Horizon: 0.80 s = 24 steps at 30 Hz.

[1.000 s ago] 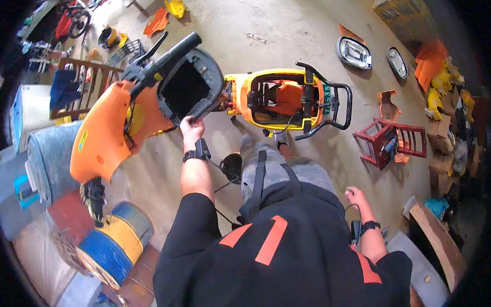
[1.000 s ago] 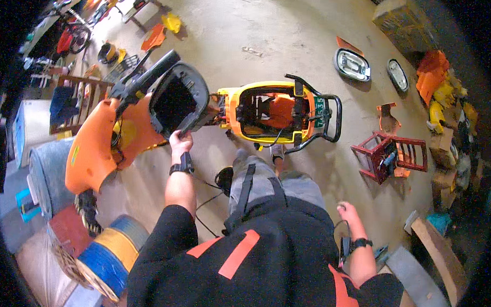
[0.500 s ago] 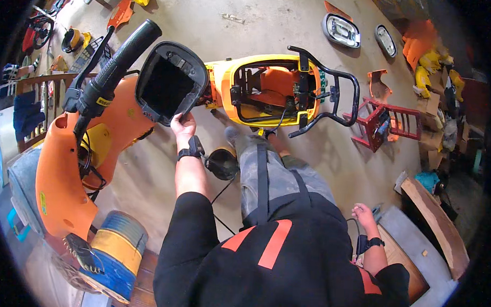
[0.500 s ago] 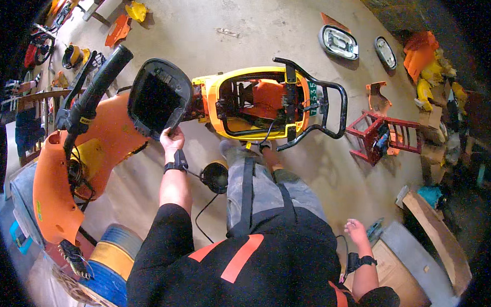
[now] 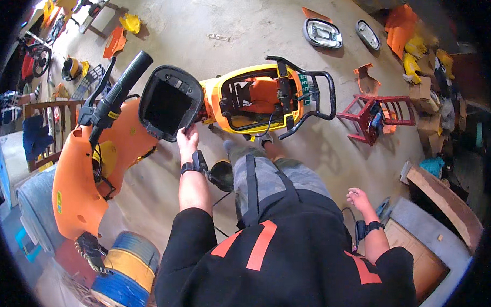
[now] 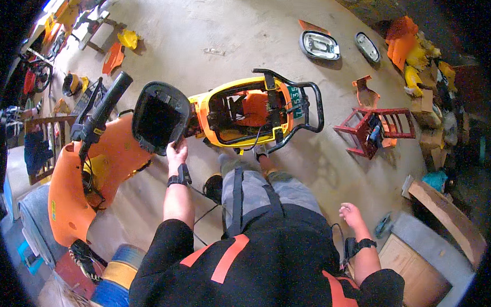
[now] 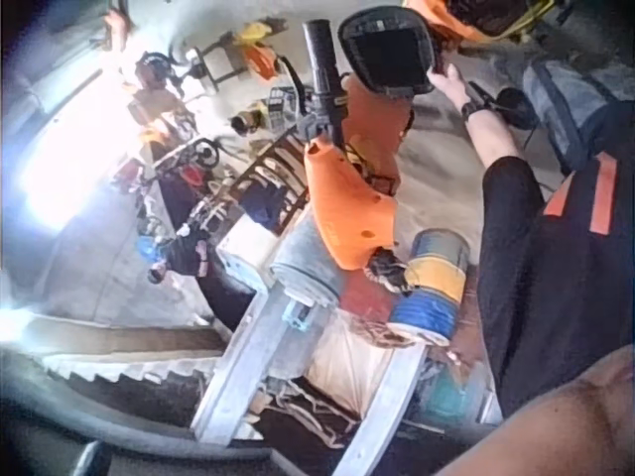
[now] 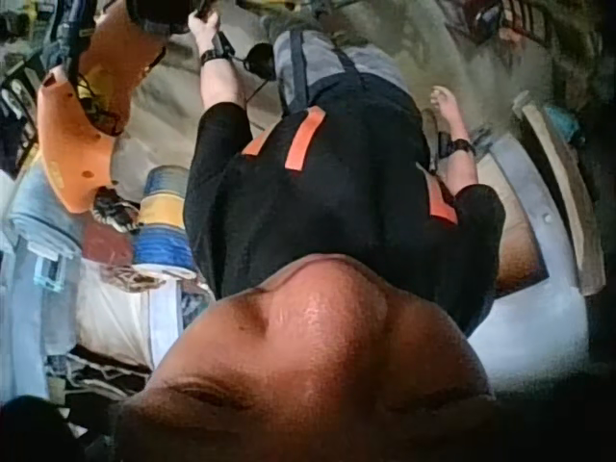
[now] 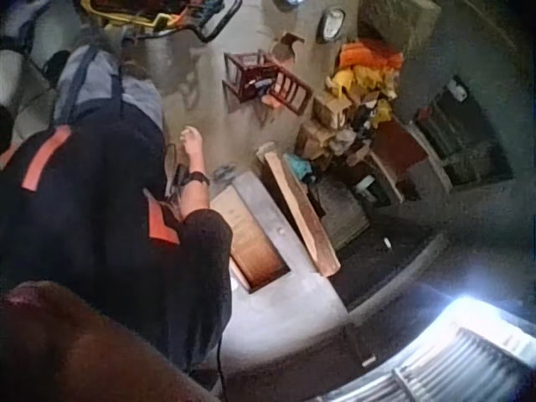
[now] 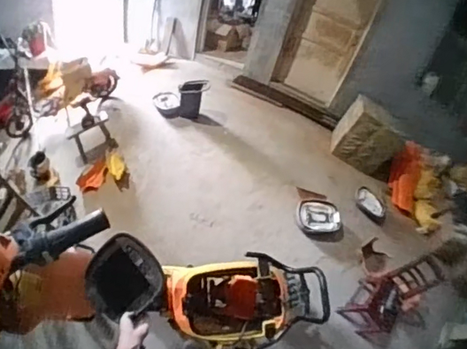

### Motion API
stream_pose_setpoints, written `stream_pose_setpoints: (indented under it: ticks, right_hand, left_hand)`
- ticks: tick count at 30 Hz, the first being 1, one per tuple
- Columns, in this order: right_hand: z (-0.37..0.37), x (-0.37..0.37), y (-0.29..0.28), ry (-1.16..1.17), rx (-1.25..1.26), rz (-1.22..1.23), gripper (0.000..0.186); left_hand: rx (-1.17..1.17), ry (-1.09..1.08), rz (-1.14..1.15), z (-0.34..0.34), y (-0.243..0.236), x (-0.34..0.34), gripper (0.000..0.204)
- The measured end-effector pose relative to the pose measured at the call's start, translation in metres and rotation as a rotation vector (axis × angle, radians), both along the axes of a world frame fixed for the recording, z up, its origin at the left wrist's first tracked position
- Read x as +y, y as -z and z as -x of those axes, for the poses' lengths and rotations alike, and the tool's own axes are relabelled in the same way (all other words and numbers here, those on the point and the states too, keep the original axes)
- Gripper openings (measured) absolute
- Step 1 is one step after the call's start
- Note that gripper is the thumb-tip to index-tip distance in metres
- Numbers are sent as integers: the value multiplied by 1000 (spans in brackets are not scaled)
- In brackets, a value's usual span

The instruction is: The recorder is repairing a yellow electric moped, using a drill to remove and install components like the battery box and storage compartment.

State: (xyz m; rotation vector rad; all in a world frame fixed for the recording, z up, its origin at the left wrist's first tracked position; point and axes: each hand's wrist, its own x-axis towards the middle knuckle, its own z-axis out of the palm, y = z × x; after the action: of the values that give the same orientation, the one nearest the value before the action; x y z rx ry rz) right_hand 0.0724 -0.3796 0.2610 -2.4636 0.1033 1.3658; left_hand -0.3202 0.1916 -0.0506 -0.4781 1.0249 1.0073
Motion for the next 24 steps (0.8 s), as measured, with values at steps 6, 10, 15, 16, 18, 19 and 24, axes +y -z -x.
stream_pose_setpoints:
  ticks: [6,10,15,16,18,19,24]
  right_hand:
    - [8,-18,0,78,10,-8,31]
    - [15,-20,1,63,24,-12,30]
    - [13,-17,14,-97,11,-94,30]
    - [13,-16,13,-81,2,-89,30]
    - [10,-7,15,-172,-47,-122,29]
    - [5,3,16,-247,-63,-104,28]
    - [-16,61,8,-329,-122,-177,29]
  left_hand:
    - [60,-25,26,-11,-7,-3,26]
    - [1,-56,59,-19,-15,-10,28]
    - [40,156,65,2,-26,-15,27]
    - [31,173,70,-9,-38,-16,27]
    - [131,299,178,-22,-67,-16,30]
    - [130,371,169,-12,-72,-17,42]
    - [328,895,-32,-17,-112,-50,57]
